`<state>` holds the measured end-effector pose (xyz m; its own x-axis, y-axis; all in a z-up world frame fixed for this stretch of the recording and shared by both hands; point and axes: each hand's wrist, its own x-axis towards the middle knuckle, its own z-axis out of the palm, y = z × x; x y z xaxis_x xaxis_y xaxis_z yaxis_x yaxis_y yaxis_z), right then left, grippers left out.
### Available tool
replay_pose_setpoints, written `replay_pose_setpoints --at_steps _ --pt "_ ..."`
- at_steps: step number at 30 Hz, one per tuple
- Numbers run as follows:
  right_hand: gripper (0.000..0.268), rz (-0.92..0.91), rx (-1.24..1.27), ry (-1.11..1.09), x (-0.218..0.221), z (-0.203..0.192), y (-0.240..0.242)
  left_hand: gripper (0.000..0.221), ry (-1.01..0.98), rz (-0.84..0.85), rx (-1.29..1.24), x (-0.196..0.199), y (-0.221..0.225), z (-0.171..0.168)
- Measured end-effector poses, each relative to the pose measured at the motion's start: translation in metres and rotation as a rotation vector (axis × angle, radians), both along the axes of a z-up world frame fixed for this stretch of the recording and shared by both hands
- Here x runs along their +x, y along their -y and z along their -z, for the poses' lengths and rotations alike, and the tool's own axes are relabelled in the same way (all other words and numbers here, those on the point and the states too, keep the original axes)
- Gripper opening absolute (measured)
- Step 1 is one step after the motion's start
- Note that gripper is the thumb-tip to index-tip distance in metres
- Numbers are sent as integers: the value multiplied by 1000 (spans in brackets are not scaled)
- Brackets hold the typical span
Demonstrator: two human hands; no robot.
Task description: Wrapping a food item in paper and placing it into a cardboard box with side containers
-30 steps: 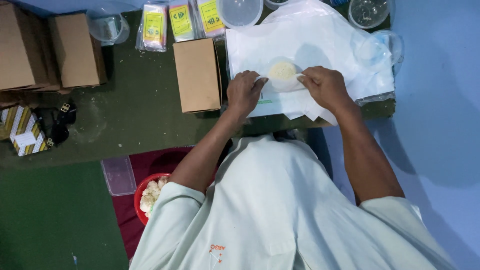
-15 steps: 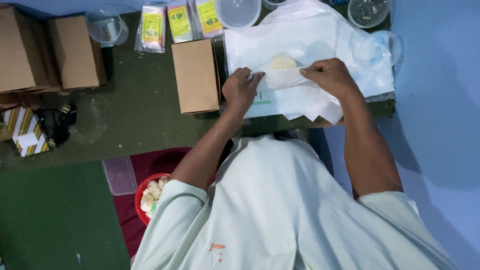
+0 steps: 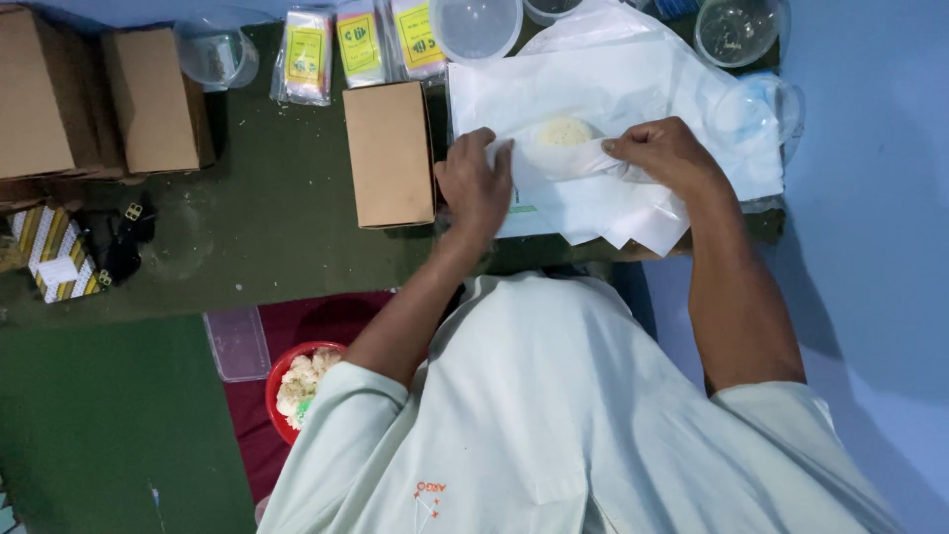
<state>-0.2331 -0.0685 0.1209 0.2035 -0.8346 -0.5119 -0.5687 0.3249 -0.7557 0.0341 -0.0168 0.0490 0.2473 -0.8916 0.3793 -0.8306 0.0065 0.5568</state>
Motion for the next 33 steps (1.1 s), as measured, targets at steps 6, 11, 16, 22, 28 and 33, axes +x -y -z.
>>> replay_pose_setpoints --at_steps 6,11,16,22,28,33 --pt "30 -43 -1 55 -9 9 8 22 325 483 -370 -44 -33 -7" --pt "29 -44 35 84 -12 16 14 59 390 704 -165 -34 -28 2" --pt "23 -37 21 60 -6 10 14 85 477 667 -42 -33 -29 5" --pt "28 -194 -175 -237 -17 23 21 87 526 579 -20 -40 -34 11" --pt "24 -241 -208 -505 -20 31 18 82 513 529 -21 -44 -32 17" --pt "24 -330 -478 -745 -17 37 27 84 484 479 -41 -49 -33 20"
